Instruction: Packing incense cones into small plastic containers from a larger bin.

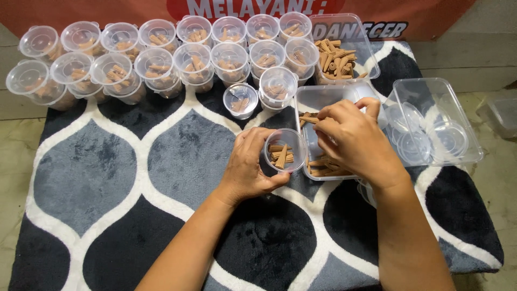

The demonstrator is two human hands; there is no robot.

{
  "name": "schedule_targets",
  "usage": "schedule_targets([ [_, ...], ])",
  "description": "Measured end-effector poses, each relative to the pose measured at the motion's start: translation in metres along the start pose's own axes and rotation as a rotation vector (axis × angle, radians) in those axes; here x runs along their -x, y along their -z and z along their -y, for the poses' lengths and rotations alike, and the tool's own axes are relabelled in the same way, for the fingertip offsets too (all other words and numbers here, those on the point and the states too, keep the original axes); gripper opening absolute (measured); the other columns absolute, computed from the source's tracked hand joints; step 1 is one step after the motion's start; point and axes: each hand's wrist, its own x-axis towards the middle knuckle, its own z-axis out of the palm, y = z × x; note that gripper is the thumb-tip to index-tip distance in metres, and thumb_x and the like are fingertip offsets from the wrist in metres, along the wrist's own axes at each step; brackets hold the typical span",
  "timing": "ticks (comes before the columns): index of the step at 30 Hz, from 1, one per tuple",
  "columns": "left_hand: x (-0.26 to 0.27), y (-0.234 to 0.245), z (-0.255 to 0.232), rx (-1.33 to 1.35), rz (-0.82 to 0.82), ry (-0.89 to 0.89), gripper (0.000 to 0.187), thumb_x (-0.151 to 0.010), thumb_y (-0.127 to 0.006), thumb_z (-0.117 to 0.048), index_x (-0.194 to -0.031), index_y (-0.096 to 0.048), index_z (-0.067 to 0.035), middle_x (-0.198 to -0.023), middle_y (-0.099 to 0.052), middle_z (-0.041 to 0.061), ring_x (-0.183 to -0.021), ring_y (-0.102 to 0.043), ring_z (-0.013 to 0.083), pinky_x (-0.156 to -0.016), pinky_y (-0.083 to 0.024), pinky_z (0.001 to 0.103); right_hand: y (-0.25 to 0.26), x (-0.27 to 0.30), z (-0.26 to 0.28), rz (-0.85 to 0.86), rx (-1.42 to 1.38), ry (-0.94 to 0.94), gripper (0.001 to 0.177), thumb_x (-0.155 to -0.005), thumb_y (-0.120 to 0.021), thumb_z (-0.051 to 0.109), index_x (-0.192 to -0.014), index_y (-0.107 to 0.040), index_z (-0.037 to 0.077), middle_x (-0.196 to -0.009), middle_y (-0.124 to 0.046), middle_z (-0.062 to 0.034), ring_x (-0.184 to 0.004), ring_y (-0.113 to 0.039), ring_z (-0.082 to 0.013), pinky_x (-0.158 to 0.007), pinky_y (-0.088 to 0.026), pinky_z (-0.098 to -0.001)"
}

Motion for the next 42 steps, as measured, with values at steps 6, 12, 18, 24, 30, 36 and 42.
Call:
schedule_targets([
  [6,-0.001,0.004,-0.003,-0.102,0.116,-0.038,0.066,-0.072,-0.075,-0.038,-0.127,-0.052,-0.008,-0.119,-0.061,0.008,-0.113,-0.059,0.0272,-0.104,-0.037,0.044,0.039,-0.014,0.032,-0.158,-0.2,0.181,0.008,-0.096,-0.069,0.004,-0.093,-0.065,0.01,-0.11,-0.069,-0.0055,-0.089,-0.065,-0.0263,-0.085,-0.027,-0.0423],
  [12,-0.001,0.004,-0.004,-0.097,0.124,-0.022,0.067,-0.071,-0.076,-0.035,-0.128,-0.052,-0.008,-0.12,-0.061,0.008,-0.114,-0.059,0.0273,-0.105,-0.037,0.045,0.037,-0.015,0.036,-0.214,-0.328,0.234,0.008,-0.093,-0.072,-0.003,-0.097,-0.068,0.002,-0.11,-0.067,-0.0139,-0.098,-0.067,-0.0259,-0.087,-0.043,-0.0395],
  [18,-0.003,0.005,-0.008,-0.094,0.118,-0.022,0.065,-0.071,-0.074,-0.035,-0.127,-0.054,-0.009,-0.118,-0.062,0.008,-0.112,-0.059,0.0272,-0.103,-0.038,0.042,0.045,-0.017,0.038,-0.147,-0.49,0.257,0.004,-0.087,-0.068,-0.003,-0.088,-0.067,0.002,-0.103,-0.068,-0.0131,-0.093,-0.066,-0.0282,-0.084,-0.044,-0.0404],
  [24,0.0,0.003,-0.004,-0.084,0.117,-0.023,0.066,-0.07,-0.073,-0.036,-0.126,-0.053,-0.008,-0.117,-0.062,0.008,-0.113,-0.059,0.0287,-0.105,-0.038,0.044,0.025,-0.017,0.04,-0.082,-0.576,0.31,0.011,-0.092,-0.068,0.0,-0.101,-0.071,0.006,-0.119,-0.071,-0.0104,-0.098,-0.067,-0.0268,-0.093,-0.044,-0.0407],
  [30,-0.001,0.004,-0.007,-0.083,0.12,0.001,0.067,-0.069,-0.075,-0.033,-0.127,-0.053,-0.009,-0.118,-0.061,0.006,-0.114,-0.059,0.0273,-0.104,-0.039,0.044,0.025,-0.015,0.038,-0.089,-0.445,0.288,0.019,-0.093,-0.055,-0.006,-0.097,-0.068,0.007,-0.115,-0.07,-0.0068,-0.106,-0.061,-0.0341,-0.091,-0.045,-0.0455],
  [36,0.0,0.002,-0.004,-0.086,0.116,-0.01,0.068,-0.068,-0.074,-0.033,-0.127,-0.053,-0.008,-0.119,-0.061,0.008,-0.114,-0.059,0.0281,-0.104,-0.039,0.044,0.022,-0.018,0.047,-0.046,-0.378,0.313,0.02,-0.09,-0.056,-0.002,-0.097,-0.068,0.012,-0.11,-0.073,0.0015,-0.103,-0.06,-0.0304,-0.087,-0.035,-0.0437],
  [42,0.0,0.003,-0.005,-0.076,0.104,-0.008,0.066,-0.072,-0.074,-0.037,-0.128,-0.053,-0.009,-0.12,-0.061,0.006,-0.114,-0.059,0.0263,-0.102,-0.038,0.042,0.037,-0.014,0.031,-0.234,-0.472,0.245,0.016,-0.099,-0.057,0.0,-0.101,-0.072,0.005,-0.112,-0.072,-0.0144,-0.1,-0.064,-0.0348,-0.093,-0.039,-0.0437],
])
